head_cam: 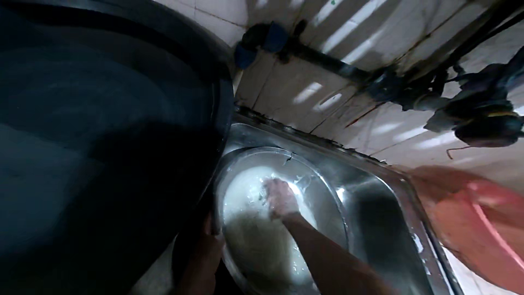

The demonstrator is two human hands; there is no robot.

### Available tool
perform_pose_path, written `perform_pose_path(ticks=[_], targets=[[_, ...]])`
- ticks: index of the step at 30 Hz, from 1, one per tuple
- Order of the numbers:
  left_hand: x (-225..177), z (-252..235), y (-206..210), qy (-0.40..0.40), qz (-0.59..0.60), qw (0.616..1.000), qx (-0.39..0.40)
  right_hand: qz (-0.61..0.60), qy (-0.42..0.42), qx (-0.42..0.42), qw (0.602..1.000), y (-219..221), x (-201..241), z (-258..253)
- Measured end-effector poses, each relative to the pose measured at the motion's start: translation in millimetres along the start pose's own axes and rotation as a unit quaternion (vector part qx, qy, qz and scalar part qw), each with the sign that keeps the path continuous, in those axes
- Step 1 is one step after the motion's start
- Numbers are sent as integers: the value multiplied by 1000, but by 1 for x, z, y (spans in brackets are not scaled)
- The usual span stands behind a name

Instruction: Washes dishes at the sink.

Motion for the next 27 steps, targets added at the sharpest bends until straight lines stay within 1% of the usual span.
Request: perform_pose_path(ticks=[1,3,5,6,7,9,10,12,14,16,19,20,22,23,24,26,27], targets=[[0,0,-1,0,3,1000,-2,-3,26,-26,999,-6,-18,-7],[2,-1,-1,6,4,1000,1,22,55,-31,998,-10,-47,-7],[2,-3,-1,16,8,1000,3,56,52,-15,997,-19,-63,3],[1,-4,-1,17,8,1000,1,68,36,-29,997,-28,-65,8],[1,-4,-1,13,6,1000,1,73,14,-59,995,-42,-63,14],[3,-4,-1,5,9,1000,3,70,-34,-146,986,-72,-58,21],[4,-4,0,3,13,1000,4,72,-46,-176,981,-80,-59,19],[2,-3,1,10,26,1000,7,87,-21,-166,982,-79,-68,8],[0,-1,1,21,37,999,12,93,25,-121,988,-56,-75,-2],[-1,1,4,20,45,998,31,38,75,-84,993,-30,-77,-2],[0,3,6,18,44,998,46,-51,124,-69,989,-9,-73,3],[-1,4,7,19,43,998,48,-52,116,-43,991,-8,-71,4],[-3,7,4,15,34,998,43,6,64,5,998,-15,-65,4],[-3,7,2,15,26,999,34,38,35,-6,999,-24,-63,5],[-2,6,1,15,20,999,29,61,11,-35,997,-38,-62,5],[-1,6,1,14,18,999,31,85,-11,-99,991,-61,-65,3],[0,5,1,14,19,999,31,94,-13,-114,989,-64,-67,0]])
Point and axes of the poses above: each hand's wrist, its own z-axis away from the middle knuckle, its own y-axis out of the palm, x = y × z, the point moved 9 cm from there along -z, towards the middle knuckle
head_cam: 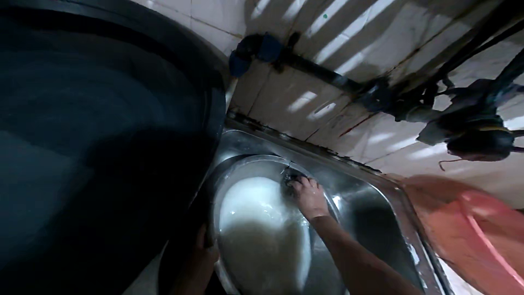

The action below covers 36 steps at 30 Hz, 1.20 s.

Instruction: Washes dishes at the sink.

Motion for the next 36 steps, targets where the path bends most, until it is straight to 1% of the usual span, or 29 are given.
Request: perform_pose_path(ticks=[1,3,5,6,8,10,12,13,14,15,17,18,19,22,24,26,28,29,31,33,34,36], targets=[[0,-1,0,2,3,1000,-1,8,1,0,1000,3,1,-2],[1,-2,2,5,6,1000,1,-1,43,46,998,24,2,1],[-1,-3,0,16,-3,1000,0,-89,104,62,989,43,7,3],[-2,-3,0,20,-5,1000,1,-123,117,61,984,47,13,5],[-2,-1,2,12,2,1000,6,-155,92,59,982,45,22,5],[-3,0,2,7,7,1000,4,-132,19,56,989,30,29,5],[-2,0,2,4,10,1000,3,-102,-39,5,994,7,28,9],[-1,0,2,2,7,1000,4,-89,-51,-35,994,-2,21,8],[0,-2,2,3,4,1000,3,-70,-47,-56,995,-5,13,5],[-1,-3,2,4,3,1000,-1,-47,-36,-55,997,-2,6,0],[-1,-3,-1,5,2,1000,-6,-22,-3,1,1000,18,5,-4],[0,-3,-1,5,5,1000,-1,-39,21,27,999,30,7,-2],[0,-2,0,6,8,1000,6,-71,48,32,996,42,8,2],[0,-3,0,-14,5,1000,1,-150,121,6,981,62,10,20],[3,-5,1,-16,12,1000,3,-162,134,9,978,71,13,39],[3,-5,2,-16,10,1000,7,-178,122,38,976,78,29,67],[2,-4,2,-19,0,1000,16,-214,99,109,965,90,56,99],[3,-5,2,-13,-4,1000,17,-220,62,146,963,96,73,116],[3,-6,2,-3,-8,1000,18,-257,-11,185,949,88,115,136],[2,-7,4,1,-6,1000,22,-235,-84,195,948,77,152,128],[3,-7,3,2,-3,1000,23,-203,-118,173,956,74,166,113],[5,-7,2,-3,-1,1000,18,-149,-149,115,971,62,185,69]])
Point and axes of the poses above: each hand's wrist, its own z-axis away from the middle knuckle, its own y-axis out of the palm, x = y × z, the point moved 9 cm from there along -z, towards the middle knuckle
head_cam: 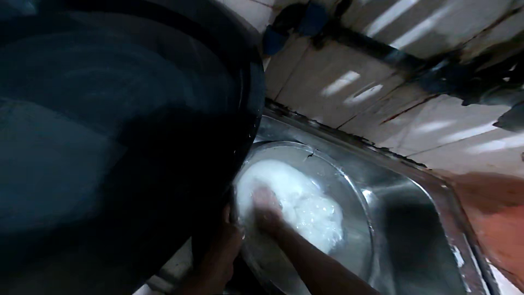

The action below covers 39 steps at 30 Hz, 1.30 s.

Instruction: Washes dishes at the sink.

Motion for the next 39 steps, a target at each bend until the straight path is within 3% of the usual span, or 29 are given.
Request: perform_pose_path(ticks=[3,5,10,14,16,19,22,24,26,28,30,32,34,36,39], targets=[[-2,2,-2,-22,-8,1000,-9,16,-6,-95,995,-32,-24,-45],[-2,1,-4,-28,1,1000,-14,25,52,-59,997,-41,-54,-50],[0,-2,-6,-22,41,999,-3,-57,183,10,981,-31,-128,-11],[-1,-1,-7,-16,36,999,-9,-38,181,-3,983,-6,-163,39],[0,-1,-7,0,42,999,-10,-6,190,68,979,6,-150,77],[-1,2,-6,13,39,999,-3,28,86,147,985,14,-89,124],[4,-2,-5,12,51,999,-5,-10,71,256,964,28,-27,132],[5,-3,-5,3,66,998,-16,-68,74,224,969,32,6,105],[4,-1,-8,2,61,998,-34,-179,71,137,972,31,28,70],[-1,1,-13,24,44,997,-53,-365,79,15,927,20,46,39],[-5,3,-16,49,41,996,-66,-489,73,5,869,21,55,31],[-6,3,-17,58,23,996,-71,-429,43,39,902,33,40,47],[-5,3,-18,54,5,995,-80,-257,60,123,957,46,4,74],[-6,1,-18,52,-4,995,-87,-121,102,197,968,45,-34,99],[-14,3,-14,81,-9,994,-78,1,165,242,956,24,-78,127]])
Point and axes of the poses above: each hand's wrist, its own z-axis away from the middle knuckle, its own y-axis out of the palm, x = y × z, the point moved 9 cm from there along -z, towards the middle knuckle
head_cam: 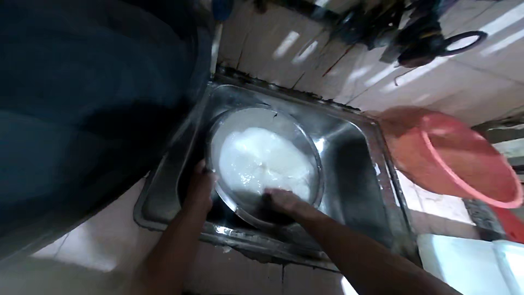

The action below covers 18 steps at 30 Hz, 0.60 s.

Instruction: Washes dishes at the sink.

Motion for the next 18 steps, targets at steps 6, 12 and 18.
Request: perform_pose_path(ticks=[6,12,18], targets=[[-11,12,1,39,-26,999,-3,29,100,-136,985,-53,-61,46],[-16,23,8,117,-29,993,3,-306,34,-434,847,-47,-125,143],[-76,84,42,181,-43,982,-37,-466,-1,-560,685,14,-156,184]])
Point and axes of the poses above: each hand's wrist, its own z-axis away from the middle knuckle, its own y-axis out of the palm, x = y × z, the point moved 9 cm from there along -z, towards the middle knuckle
